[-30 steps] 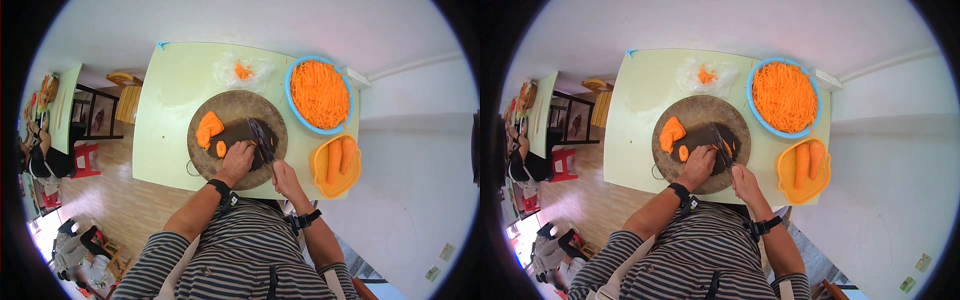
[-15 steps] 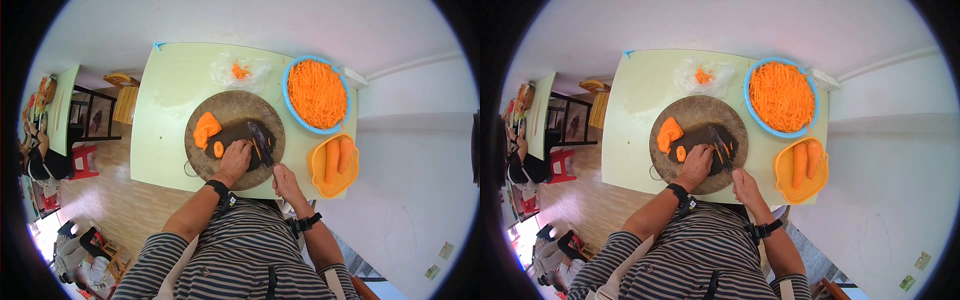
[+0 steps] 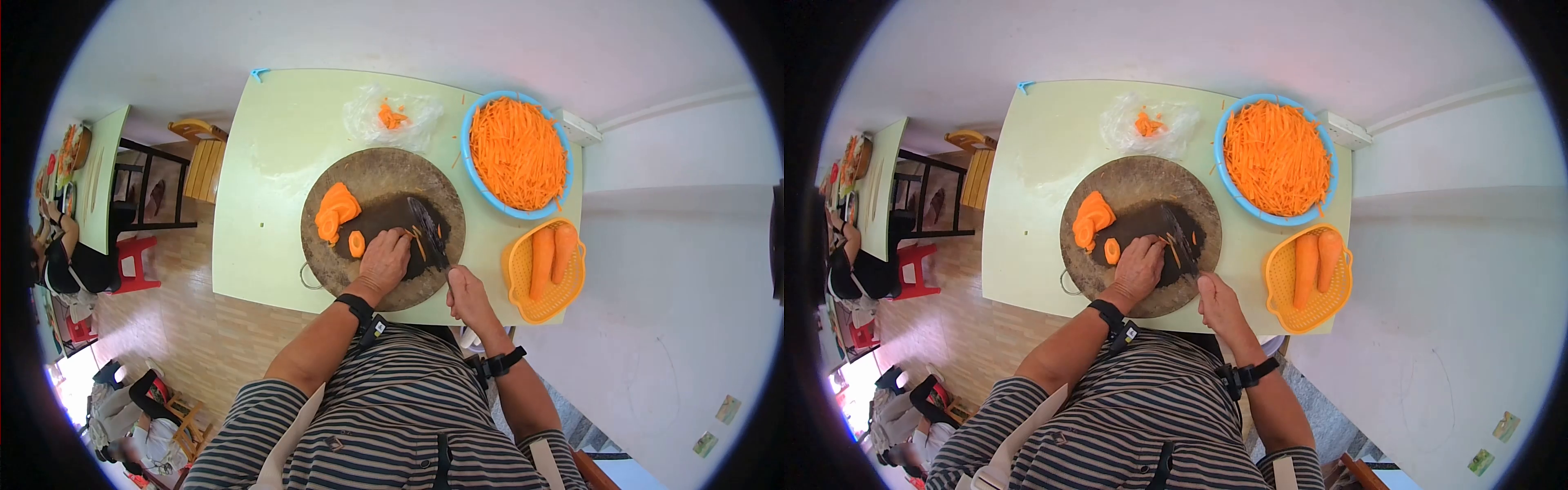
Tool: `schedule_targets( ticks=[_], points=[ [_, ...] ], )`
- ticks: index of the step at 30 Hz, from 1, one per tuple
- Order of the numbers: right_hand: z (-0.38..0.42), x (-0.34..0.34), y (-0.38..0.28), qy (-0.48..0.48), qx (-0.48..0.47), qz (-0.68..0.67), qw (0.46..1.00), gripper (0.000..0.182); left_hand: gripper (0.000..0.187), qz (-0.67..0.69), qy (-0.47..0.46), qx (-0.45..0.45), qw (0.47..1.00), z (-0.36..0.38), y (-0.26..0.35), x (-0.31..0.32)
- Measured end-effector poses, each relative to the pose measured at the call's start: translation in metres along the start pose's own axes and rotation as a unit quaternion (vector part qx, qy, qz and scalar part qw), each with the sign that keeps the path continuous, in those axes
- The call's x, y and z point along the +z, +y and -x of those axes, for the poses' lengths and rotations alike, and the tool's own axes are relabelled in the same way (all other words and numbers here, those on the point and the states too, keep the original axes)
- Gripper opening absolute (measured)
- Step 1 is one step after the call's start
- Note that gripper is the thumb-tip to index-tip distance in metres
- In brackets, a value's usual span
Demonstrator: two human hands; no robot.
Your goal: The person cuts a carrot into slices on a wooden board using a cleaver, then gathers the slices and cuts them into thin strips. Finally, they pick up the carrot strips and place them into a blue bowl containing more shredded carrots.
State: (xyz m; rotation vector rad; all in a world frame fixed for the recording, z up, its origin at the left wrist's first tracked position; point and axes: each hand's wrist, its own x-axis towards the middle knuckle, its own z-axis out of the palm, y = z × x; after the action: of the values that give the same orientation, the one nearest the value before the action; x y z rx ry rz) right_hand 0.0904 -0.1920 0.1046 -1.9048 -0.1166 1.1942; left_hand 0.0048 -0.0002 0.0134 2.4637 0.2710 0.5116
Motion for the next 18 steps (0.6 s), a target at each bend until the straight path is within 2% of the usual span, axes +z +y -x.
schedule_targets(
  ticks=[5,7,18],
  points=[
    [-0.0003,-0.0029,-0.0020,0.003,-0.004,-0.003,1.000,0.050,0.029,-0.003,0.009,0.003,1.000,0.0008,-0.0013,0.0017],
    [0.0015,0.0000,-0.0014,-0.013,-0.008,0.016,1.000,0.057,0.030,-0.006,-0.001,-0.003,1.000,0.0022,-0.0025,0.0029],
    [0.0030,0.0000,0.0017,0.008,-0.004,0.008,1.000,0.052,0.033,-0.023,-0.017,-0.008,1.000,0.0019,-0.0014,0.0024]
  ],
)
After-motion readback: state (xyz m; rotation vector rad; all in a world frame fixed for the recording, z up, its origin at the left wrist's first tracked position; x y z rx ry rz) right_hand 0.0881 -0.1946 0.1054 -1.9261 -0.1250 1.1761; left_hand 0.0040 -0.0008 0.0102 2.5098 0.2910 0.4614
